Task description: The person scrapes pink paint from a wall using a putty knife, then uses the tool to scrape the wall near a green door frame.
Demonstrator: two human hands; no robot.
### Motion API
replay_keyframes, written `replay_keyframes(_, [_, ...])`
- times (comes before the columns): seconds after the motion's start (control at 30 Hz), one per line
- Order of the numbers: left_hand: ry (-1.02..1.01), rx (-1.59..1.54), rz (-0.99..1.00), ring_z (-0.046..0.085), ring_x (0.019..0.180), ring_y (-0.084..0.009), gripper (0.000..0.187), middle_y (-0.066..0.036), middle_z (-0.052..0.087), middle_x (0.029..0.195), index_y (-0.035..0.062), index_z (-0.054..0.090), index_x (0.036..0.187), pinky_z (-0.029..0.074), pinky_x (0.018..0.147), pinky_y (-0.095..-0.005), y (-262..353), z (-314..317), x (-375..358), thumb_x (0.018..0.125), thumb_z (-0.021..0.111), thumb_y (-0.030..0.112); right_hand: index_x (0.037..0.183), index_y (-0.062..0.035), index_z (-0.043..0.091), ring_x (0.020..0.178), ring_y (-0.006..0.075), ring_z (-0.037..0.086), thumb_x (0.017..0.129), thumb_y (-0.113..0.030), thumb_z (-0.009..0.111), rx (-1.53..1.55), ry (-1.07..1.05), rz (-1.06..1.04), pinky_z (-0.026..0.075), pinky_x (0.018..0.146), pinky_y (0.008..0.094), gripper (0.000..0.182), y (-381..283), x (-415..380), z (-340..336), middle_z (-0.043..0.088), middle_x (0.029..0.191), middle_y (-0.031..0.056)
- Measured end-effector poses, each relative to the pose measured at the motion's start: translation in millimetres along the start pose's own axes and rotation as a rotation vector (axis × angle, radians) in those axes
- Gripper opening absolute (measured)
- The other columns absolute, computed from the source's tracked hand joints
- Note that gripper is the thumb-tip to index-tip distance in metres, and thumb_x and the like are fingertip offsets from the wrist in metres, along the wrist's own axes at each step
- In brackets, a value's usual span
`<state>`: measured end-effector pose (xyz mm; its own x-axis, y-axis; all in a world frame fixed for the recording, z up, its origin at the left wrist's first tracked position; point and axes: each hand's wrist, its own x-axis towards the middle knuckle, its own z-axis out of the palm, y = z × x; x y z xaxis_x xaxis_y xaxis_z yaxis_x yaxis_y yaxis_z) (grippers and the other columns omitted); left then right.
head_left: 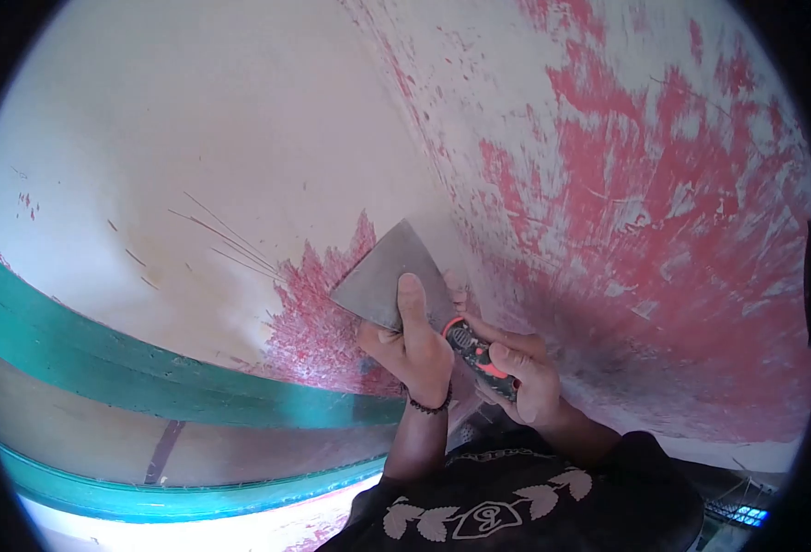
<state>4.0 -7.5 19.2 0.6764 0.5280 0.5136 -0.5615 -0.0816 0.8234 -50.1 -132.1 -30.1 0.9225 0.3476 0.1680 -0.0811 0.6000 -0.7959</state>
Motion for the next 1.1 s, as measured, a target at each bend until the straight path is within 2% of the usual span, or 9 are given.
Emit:
replay_keyframes(0.1, [-0.015,-0.127,-0.192,0.064,0.068,-0.0097,0.022,-0.008,0.072,0.077,-0.0094,0.069,0.092,0.05,0.061,-0.0274,-0.9,-5.7,-12.0,0.098,0.068,0.012,0.151,0.0007,0.046,0.05,0.0059,0.041,0.109,-0.031,0.045,-0.036,0.031,0.044,0.033,0.045,0.0232,0.052,4.2,-2.4,1.9,0.06,0.075,0.0022])
replay_keyframes(0.23, [-0.038,-0.018,-0.066,0.064,0.067,-0.011,0.026,-0.007,0.072,0.079,-0.0089,0.069,0.09,0.05,0.061,-0.0279,-19.0,-10.4,-0.9,0.099,0.067,0.015,0.151,-0.0003,0.046,0.051,0.0061,0.042,0.109,-0.031,0.044,0.008,0.002,0.022,0.033,0.045,0.0229,0.052,1.8,4.7,-0.6,0.06,0.077,0.0028])
replay_keyframes(0.4, [-0.063,-0.067,-0.083,0.066,0.068,-0.0144,0.028,-0.01,0.073,0.085,-0.009,0.069,0.09,0.051,0.061,-0.0297,-8.1,-5.5,4.2,0.099,0.067,0.017,0.151,-0.0008,0.047,0.053,0.0057,0.044,0.109,-0.032,0.045,-0.001,0.026,0.034,0.034,0.046,0.0227,0.053,-4.2,5.0,3.9,0.06,0.08,0.0028])
replay_keyframes(0.5, [-0.084,-0.192,-0.222,0.063,0.066,-0.0127,0.028,-0.009,0.073,0.085,-0.0089,0.068,0.092,0.049,0.059,-0.0294,-2.0,-7.8,-7.0,0.1,0.066,0.018,0.152,-0.0014,0.046,0.054,0.0053,0.044,0.108,-0.033,0.046,-0.038,0.027,0.052,0.034,0.047,0.0228,0.054,11.4,-2.8,0.2,0.061,0.082,0.0014])
replay_keyframes(0.6, [-0.071,-0.027,0.036,0.064,0.064,-0.0134,0.027,-0.01,0.073,0.087,-0.0095,0.067,0.096,0.05,0.058,-0.0284,-18.5,-1.5,10.8,0.101,0.065,0.017,0.15,-0.0015,0.048,0.055,0.0049,0.044,0.109,-0.031,0.046,0.046,-0.016,0.03,0.034,0.047,0.0224,0.051,-11.9,7.6,0.0,0.062,0.084,0.0003])
replay_keyframes(0.7, [-0.141,0.079,-0.044,0.067,0.065,-0.0162,0.027,-0.011,0.074,0.087,-0.0107,0.067,0.094,0.052,0.058,-0.0296,0.7,-0.4,14.5,0.1,0.065,0.016,0.15,-0.0013,0.049,0.056,0.0046,0.044,0.109,-0.029,0.045,0.086,-0.003,0.018,0.034,0.048,0.022,0.05,-13.3,10.9,2.7,0.063,0.085,-0.0005])
replay_keyframes(0.8, [-0.051,-0.165,-0.204,0.061,0.06,-0.0118,0.03,-0.007,0.071,0.078,-0.0103,0.066,0.086,0.046,0.054,-0.0296,4.6,-0.6,-9.1,0.101,0.065,0.016,0.151,-0.0012,0.048,0.056,0.0046,0.044,0.109,-0.028,0.045,-0.003,0.0,0.073,0.035,0.048,0.0223,0.05,6.4,-4.8,-4.0,0.062,0.084,-0.0006])
replay_keyframes(0.97, [-0.081,0.035,-0.044,0.063,0.064,-0.0123,0.031,-0.007,0.071,0.075,-0.0107,0.066,0.084,0.048,0.056,-0.0297,-6.1,1.9,11.8,0.101,0.063,0.015,0.15,0.0,0.048,0.062,0.005,0.047,0.108,-0.027,0.046,0.043,-0.001,0.008,0.036,0.051,0.0213,0.05,-4.5,10.4,-1.8,0.069,0.1,0.0066])
replay_keyframes(1.1, [-0.079,0.034,0.021,0.064,0.065,-0.0132,0.03,-0.007,0.071,0.074,-0.0107,0.066,0.085,0.05,0.059,-0.0304,-5.5,-4.8,3.9,0.101,0.063,0.015,0.15,0.0005,0.047,0.059,0.0058,0.046,0.107,-0.028,0.047,-0.017,0.01,0.04,0.035,0.05,0.0218,0.052,1.3,3.8,-5.6,0.067,0.097,0.0067])
